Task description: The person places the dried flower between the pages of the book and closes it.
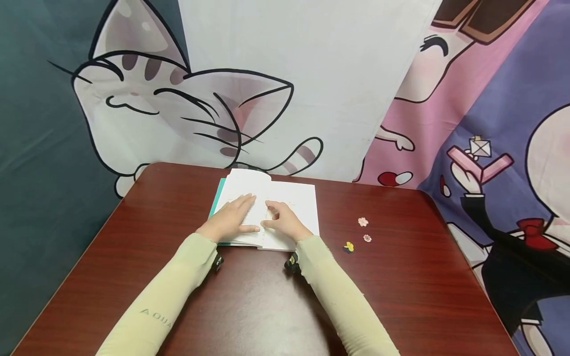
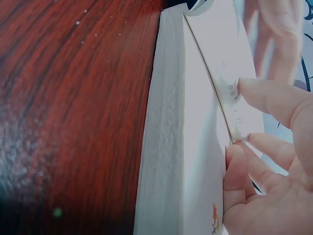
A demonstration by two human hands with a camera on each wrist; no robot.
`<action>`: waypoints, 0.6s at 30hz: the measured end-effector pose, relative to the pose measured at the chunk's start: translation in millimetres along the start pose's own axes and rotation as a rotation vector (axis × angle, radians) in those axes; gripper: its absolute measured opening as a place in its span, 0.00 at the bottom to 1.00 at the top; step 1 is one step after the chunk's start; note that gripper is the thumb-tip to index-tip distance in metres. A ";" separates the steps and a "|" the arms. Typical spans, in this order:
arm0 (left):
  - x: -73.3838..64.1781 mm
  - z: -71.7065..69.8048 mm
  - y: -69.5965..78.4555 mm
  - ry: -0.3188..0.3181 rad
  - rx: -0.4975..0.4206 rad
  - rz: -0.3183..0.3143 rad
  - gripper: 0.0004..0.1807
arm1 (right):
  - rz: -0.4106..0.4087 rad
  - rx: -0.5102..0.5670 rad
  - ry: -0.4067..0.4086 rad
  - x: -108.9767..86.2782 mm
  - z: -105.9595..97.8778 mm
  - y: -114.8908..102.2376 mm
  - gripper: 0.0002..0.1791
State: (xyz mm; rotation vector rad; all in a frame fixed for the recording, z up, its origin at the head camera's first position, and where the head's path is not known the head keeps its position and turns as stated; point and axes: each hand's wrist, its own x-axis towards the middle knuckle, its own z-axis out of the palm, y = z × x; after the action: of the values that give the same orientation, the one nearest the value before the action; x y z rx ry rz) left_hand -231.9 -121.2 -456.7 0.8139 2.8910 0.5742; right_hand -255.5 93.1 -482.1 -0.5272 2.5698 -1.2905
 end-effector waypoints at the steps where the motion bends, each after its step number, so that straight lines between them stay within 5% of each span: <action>1: 0.2 2.4 -1.0 -0.012 -0.002 -0.009 0.51 | 0.003 0.000 0.002 0.0 0.2 0.4 0.38; 18: 2.4 16.4 -2.8 -0.177 -0.006 -0.132 0.54 | 0.024 0.053 0.041 -4.4 1.8 9.4 0.31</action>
State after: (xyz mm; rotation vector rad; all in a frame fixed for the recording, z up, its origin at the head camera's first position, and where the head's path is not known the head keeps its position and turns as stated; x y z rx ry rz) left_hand -232.3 -116.8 -472.9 0.6318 2.7539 0.4719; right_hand -252.9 98.8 -490.6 -0.4630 2.5582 -1.3709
